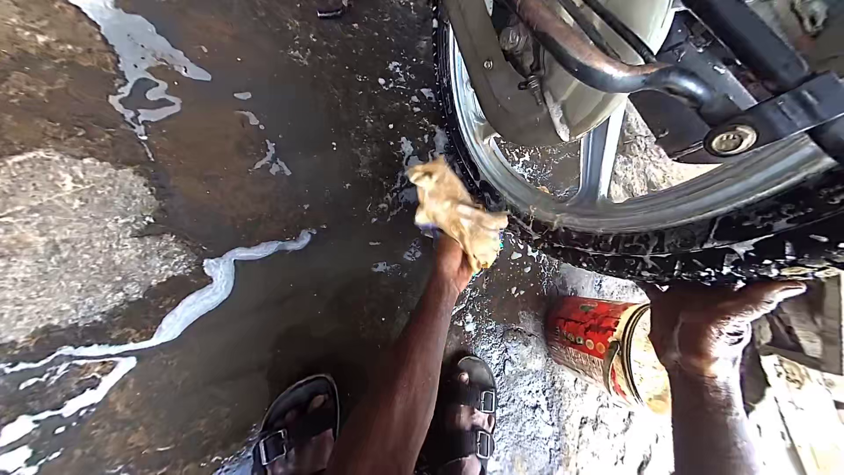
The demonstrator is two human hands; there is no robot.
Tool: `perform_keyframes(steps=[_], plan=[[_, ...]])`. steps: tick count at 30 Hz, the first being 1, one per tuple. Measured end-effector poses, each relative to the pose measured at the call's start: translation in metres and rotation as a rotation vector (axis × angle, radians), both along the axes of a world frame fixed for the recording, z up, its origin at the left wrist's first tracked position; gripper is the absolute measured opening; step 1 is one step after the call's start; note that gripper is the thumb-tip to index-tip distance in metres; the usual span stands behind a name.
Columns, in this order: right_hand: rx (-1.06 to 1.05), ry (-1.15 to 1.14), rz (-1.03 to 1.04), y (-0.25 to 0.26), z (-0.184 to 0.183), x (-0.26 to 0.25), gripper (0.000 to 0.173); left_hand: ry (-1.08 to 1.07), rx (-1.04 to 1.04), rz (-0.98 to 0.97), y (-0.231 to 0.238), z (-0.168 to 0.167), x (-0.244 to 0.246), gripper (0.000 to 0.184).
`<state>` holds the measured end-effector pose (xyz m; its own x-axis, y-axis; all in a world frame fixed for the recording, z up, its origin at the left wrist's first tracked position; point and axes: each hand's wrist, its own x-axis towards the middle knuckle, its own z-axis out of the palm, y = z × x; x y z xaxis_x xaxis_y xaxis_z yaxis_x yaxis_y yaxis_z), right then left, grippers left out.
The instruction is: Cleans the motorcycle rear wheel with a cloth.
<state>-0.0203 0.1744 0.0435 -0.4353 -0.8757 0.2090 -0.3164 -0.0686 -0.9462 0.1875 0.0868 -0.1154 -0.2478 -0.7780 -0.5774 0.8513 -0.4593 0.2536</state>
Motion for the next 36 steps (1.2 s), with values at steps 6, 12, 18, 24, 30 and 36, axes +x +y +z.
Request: perform_keyframes(steps=[6, 12, 18, 24, 30, 36], plan=[[0.031, -0.025, 0.031, -0.002, 0.008, 0.0, 0.091, -0.415, -0.342, -0.132, 0.02, 0.063, -0.042, 0.031], [-0.055, -0.004, 0.018, -0.004, 0.008, 0.008, 0.082, -1.221, -0.846, -0.164, 0.013, 0.153, -0.099, 0.025], [-0.128, -0.03, -0.054, -0.007, 0.017, 0.027, 0.07, -1.016, -0.919, -0.169, -0.032, 0.224, -0.101, 0.023], [-0.111, 0.095, -0.059, -0.006, 0.019, 0.029, 0.078, -1.104, -0.848, -0.002, -0.021, 0.189, -0.123, 0.047], [-0.094, 0.037, -0.004, -0.008, 0.015, 0.024, 0.083, -1.053, -0.902, -0.069, -0.018, 0.207, -0.103, 0.029], [-0.054, 0.011, -0.067, -0.007, 0.015, 0.023, 0.081, -1.088, -0.953, 0.205, -0.048, 0.193, -0.101, 0.021]])
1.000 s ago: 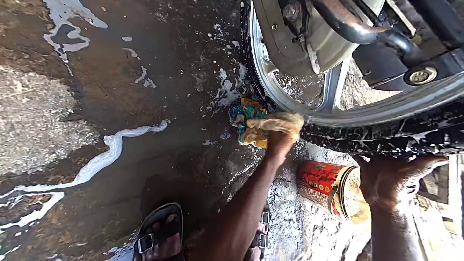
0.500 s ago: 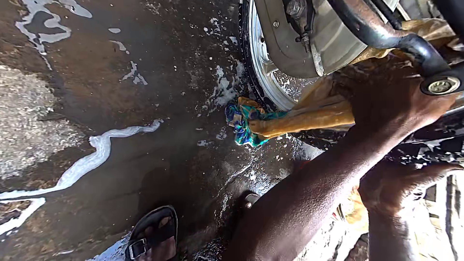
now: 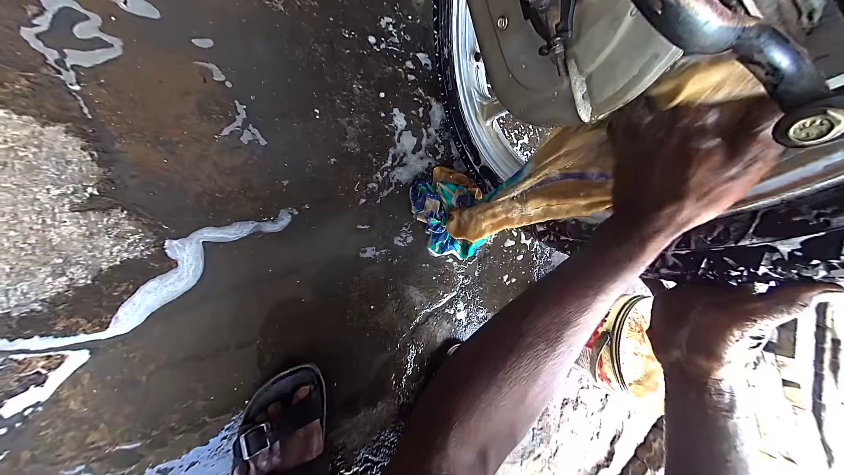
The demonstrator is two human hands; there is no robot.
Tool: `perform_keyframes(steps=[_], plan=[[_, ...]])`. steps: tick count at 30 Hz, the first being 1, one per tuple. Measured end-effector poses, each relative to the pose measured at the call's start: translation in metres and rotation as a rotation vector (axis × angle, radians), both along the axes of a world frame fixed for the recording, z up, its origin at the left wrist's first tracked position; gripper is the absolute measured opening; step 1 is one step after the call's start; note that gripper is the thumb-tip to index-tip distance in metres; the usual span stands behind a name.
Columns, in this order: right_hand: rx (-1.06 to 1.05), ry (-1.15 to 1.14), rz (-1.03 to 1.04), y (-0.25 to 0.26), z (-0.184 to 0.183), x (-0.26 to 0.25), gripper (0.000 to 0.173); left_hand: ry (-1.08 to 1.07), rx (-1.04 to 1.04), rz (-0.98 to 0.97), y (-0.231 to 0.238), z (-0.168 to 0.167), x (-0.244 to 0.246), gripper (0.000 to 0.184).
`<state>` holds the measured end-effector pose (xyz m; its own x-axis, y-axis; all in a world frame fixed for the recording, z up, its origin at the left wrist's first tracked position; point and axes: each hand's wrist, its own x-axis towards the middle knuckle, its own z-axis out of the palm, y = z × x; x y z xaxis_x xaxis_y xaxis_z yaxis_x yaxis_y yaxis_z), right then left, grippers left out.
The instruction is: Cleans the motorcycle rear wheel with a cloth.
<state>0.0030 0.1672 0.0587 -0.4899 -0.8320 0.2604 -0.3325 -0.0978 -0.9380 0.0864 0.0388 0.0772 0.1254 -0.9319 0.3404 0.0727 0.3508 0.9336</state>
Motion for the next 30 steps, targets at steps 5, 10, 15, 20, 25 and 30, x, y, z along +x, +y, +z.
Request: perform_keyframes(steps=[5, 10, 15, 20, 25, 30], plan=[[-0.051, 0.023, 0.107, -0.003, -0.003, -0.009, 0.081, 0.011, 0.152, -0.054, 0.063, -0.053, -0.021, 0.038], [-0.015, 0.014, 0.095, -0.003, 0.005, -0.014, 0.085, 0.176, 0.114, 0.015, 0.073, -0.066, -0.007, 0.028], [-0.02, 0.1, 0.12, -0.001, 0.01, -0.023, 0.088, 0.732, 0.395, 0.041, 0.096, -0.117, 0.023, 0.034], [0.019, 0.094, 0.142, -0.002, 0.009, -0.024, 0.092, 0.743, 0.487, 0.114, 0.093, -0.139, 0.025, 0.034], [-0.006, 0.074, 0.123, -0.001, 0.003, -0.019, 0.091, 0.309, 0.129, -0.14, 0.046, -0.055, 0.011, 0.03], [-0.015, 0.081, 0.143, -0.003, -0.003, -0.016, 0.086, -0.23, 0.078, -0.011, 0.063, -0.077, 0.0, 0.033]])
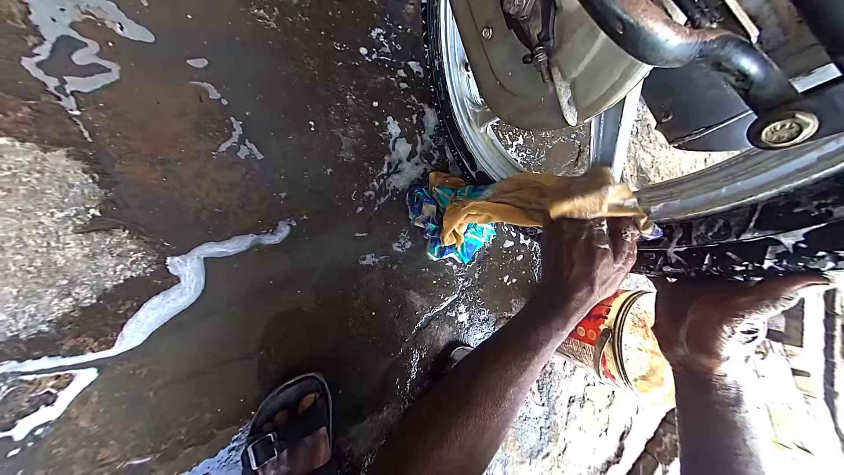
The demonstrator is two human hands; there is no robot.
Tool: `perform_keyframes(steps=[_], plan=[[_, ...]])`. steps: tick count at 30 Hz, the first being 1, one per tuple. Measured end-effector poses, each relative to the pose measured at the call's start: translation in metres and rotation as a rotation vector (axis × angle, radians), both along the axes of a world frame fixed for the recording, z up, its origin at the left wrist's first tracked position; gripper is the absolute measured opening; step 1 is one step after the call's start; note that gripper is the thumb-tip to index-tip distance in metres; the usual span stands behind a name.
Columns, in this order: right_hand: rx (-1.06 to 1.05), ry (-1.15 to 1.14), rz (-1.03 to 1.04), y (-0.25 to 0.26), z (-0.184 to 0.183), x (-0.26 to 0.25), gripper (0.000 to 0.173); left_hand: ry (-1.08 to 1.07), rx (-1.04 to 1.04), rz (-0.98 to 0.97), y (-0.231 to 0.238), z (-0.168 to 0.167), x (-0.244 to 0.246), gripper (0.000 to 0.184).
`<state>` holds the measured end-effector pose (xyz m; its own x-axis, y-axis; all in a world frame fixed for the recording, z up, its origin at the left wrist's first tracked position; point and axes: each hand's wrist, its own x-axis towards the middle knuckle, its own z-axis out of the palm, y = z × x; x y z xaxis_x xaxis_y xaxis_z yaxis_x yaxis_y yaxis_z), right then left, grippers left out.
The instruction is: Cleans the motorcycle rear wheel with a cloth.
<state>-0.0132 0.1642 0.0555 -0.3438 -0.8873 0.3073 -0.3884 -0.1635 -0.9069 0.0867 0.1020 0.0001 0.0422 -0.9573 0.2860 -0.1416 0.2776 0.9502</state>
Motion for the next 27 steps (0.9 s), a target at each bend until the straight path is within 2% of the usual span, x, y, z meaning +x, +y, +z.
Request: perform_keyframes(steps=[1, 3, 5, 8, 10, 13, 15, 18, 20, 22, 25, 26, 27], plan=[[0.004, -0.01, -0.011, -0.001, -0.001, 0.001, 0.088, -0.087, -0.011, 0.014, -0.001, -0.007, 0.003, 0.034], [0.035, -0.014, -0.018, 0.001, 0.002, 0.002, 0.088, -0.125, -0.043, 0.032, -0.012, -0.024, 0.015, 0.034], [0.056, 0.008, -0.02, 0.003, 0.005, 0.002, 0.083, -0.013, -0.017, 0.043, -0.029, -0.053, 0.033, 0.032], [0.06, 0.02, -0.061, 0.002, 0.008, 0.004, 0.085, 0.263, 0.296, 0.028, -0.038, -0.086, 0.061, 0.031], [0.049, 0.027, -0.081, -0.001, 0.011, 0.006, 0.083, 0.377, 0.388, 0.063, -0.029, -0.083, 0.064, 0.031], [0.027, 0.027, -0.073, -0.001, 0.011, 0.006, 0.08, 0.481, 0.158, 0.009, -0.021, -0.059, 0.04, 0.031], [0.026, 0.017, -0.071, -0.001, 0.011, 0.007, 0.08, 0.372, 0.015, -0.091, -0.023, -0.042, 0.023, 0.03], [0.012, 0.012, -0.087, -0.001, 0.01, 0.011, 0.079, -0.067, -0.018, -0.112, -0.016, -0.039, 0.014, 0.04], [0.007, 0.014, -0.094, 0.003, 0.006, 0.012, 0.075, -0.076, -0.025, -0.094, -0.017, -0.049, 0.017, 0.038], [0.017, 0.022, -0.08, 0.012, 0.002, 0.01, 0.073, 0.255, 0.14, -0.172, -0.028, -0.05, 0.028, 0.036], [-0.008, 0.032, -0.096, 0.005, 0.006, 0.012, 0.078, 1.24, 0.527, -0.251, -0.053, -0.06, 0.059, 0.046], [-0.025, 0.041, -0.116, 0.002, 0.008, 0.014, 0.077, 1.562, 0.565, -0.264, -0.057, -0.068, 0.067, 0.051], [-0.037, 0.055, -0.133, 0.0, 0.012, 0.015, 0.075, 1.787, 0.566, -0.266, -0.055, -0.076, 0.07, 0.055]])
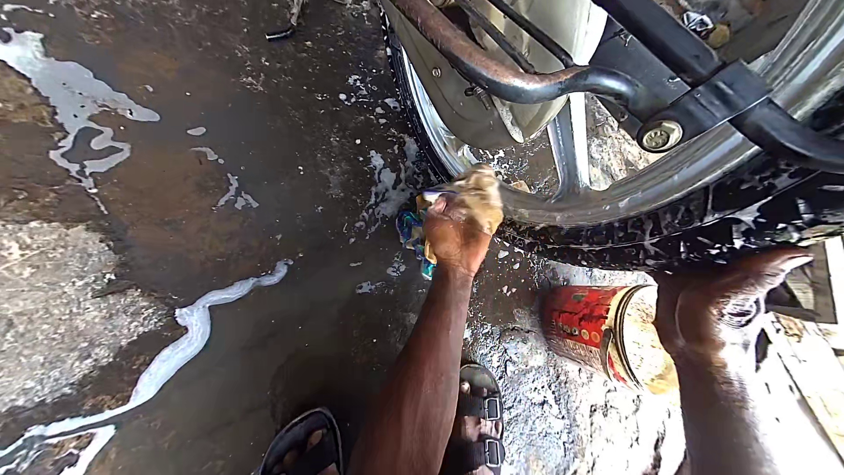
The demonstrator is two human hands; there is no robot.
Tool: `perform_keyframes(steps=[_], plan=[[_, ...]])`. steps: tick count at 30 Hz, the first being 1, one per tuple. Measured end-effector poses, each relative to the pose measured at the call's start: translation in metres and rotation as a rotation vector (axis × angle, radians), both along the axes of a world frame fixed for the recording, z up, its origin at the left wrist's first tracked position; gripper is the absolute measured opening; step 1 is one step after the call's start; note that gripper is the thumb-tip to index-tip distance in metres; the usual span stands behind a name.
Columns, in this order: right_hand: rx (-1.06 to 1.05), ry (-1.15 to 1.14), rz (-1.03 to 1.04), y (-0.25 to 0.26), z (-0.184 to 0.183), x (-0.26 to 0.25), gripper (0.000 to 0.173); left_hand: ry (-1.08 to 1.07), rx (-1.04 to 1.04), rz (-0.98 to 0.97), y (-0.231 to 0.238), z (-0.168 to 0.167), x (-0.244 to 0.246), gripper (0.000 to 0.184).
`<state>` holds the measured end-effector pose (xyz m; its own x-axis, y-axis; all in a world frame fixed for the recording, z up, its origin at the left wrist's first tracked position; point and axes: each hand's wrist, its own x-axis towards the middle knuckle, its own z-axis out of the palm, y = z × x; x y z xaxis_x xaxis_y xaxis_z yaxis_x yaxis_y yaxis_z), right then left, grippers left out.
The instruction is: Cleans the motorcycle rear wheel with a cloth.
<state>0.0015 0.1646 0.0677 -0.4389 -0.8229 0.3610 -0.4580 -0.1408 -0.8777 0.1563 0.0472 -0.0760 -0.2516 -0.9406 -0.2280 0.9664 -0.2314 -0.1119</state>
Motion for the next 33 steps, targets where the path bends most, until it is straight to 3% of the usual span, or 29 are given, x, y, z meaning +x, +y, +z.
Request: perform_keyframes(steps=[1, 3, 6, 8, 12, 14, 17, 19, 23, 25, 28, 29, 31, 33], plan=[[-0.008, 0.012, -0.023, 0.001, 0.005, 0.0, 0.074, 0.089, 0.056, 0.016, 0.01, -0.006, -0.004, 0.054], [-0.023, 0.011, -0.086, 0.002, 0.015, 0.002, 0.076, 0.036, 0.189, -0.054, 0.038, -0.007, -0.015, 0.038], [-0.092, -0.04, -0.233, -0.003, 0.024, 0.017, 0.07, 0.002, 0.257, -0.224, 0.044, 0.016, -0.015, 0.022], [-0.16, -0.067, -0.178, 0.002, -0.004, -0.007, 0.073, -0.159, 0.048, -0.189, 0.029, 0.034, -0.012, 0.021], [0.034, -0.141, -0.053, 0.018, -0.061, -0.029, 0.094, -1.144, -0.726, -0.002, -0.013, 0.025, -0.035, 0.02], [0.033, -0.181, -0.014, 0.012, -0.067, -0.026, 0.09, -1.316, -1.034, -0.034, -0.033, 0.039, -0.032, 0.024], [-0.095, -0.163, -0.018, 0.005, -0.054, -0.022, 0.093, -1.239, -1.183, -0.041, -0.042, 0.051, -0.035, 0.042], [-0.172, -0.133, -0.04, -0.006, -0.041, -0.022, 0.093, -1.246, -1.253, 0.032, -0.048, 0.052, -0.029, 0.041], [-0.204, -0.051, -0.073, -0.008, -0.03, -0.024, 0.083, -1.535, -1.436, -0.009, -0.073, 0.006, -0.015, 0.048], [-0.184, 0.02, -0.069, -0.003, -0.042, -0.027, 0.086, -1.501, -1.418, 0.017, -0.071, 0.023, -0.024, 0.05], [-0.228, -0.067, -0.094, -0.005, -0.056, -0.027, 0.096, -1.336, -1.394, 0.066, -0.056, 0.083, -0.028, 0.039], [-0.248, -0.056, -0.096, -0.008, -0.054, -0.028, 0.098, -1.346, -1.447, 0.078, -0.06, 0.084, -0.026, 0.035], [-0.247, -0.009, -0.082, -0.007, -0.05, -0.032, 0.093, -1.503, -1.587, -0.082, -0.076, 0.058, -0.018, 0.039], [-0.202, 0.021, -0.079, -0.001, -0.05, -0.031, 0.086, -1.601, -1.573, -0.237, -0.081, 0.046, -0.007, 0.049]])
